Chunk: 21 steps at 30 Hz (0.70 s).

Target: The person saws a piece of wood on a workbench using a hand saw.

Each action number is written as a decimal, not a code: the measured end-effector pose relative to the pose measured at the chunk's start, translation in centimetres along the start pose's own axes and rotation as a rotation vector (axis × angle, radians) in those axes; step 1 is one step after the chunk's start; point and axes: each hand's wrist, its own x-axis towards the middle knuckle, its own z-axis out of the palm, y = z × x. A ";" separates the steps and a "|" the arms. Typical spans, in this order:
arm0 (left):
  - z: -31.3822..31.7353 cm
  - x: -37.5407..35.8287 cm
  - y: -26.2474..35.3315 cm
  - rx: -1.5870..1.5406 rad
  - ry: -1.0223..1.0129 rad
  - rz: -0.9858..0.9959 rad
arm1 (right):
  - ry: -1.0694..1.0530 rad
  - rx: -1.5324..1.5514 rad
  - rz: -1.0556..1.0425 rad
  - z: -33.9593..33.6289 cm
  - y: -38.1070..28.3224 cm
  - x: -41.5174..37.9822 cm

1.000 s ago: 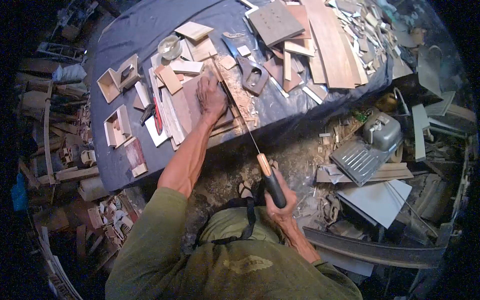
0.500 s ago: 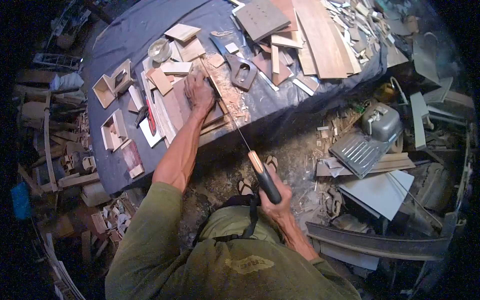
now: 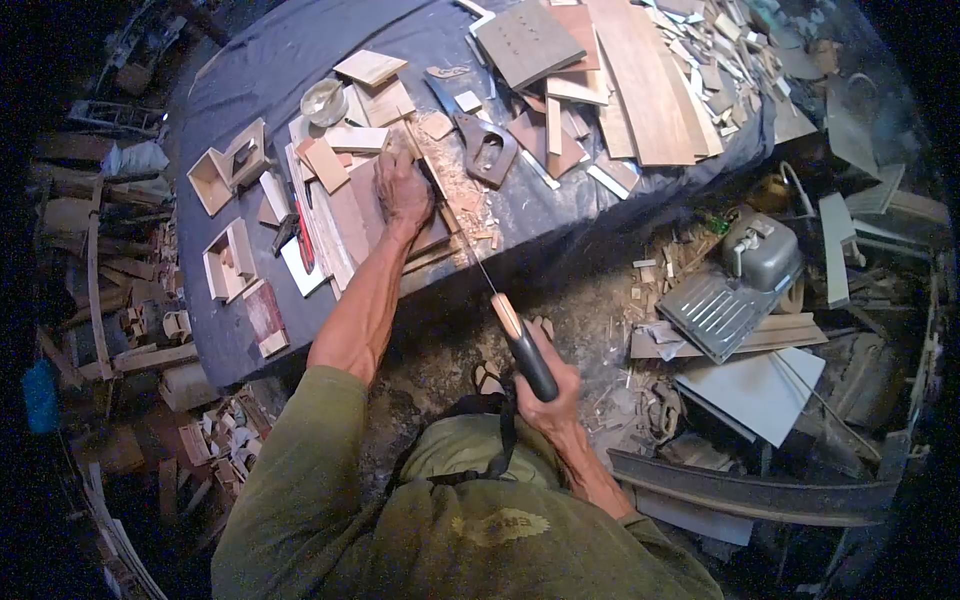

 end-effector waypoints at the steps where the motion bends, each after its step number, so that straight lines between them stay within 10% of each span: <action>1: -0.1 0.1 0.2 0.010 0.008 -0.014 | 0.002 -0.020 -0.019 -0.8 0.1 -1.3; 21: 0.7 0.1 -0.6 -0.044 -0.003 -0.004 | -0.049 -0.063 0.018 -1.3 -2.1 -1.3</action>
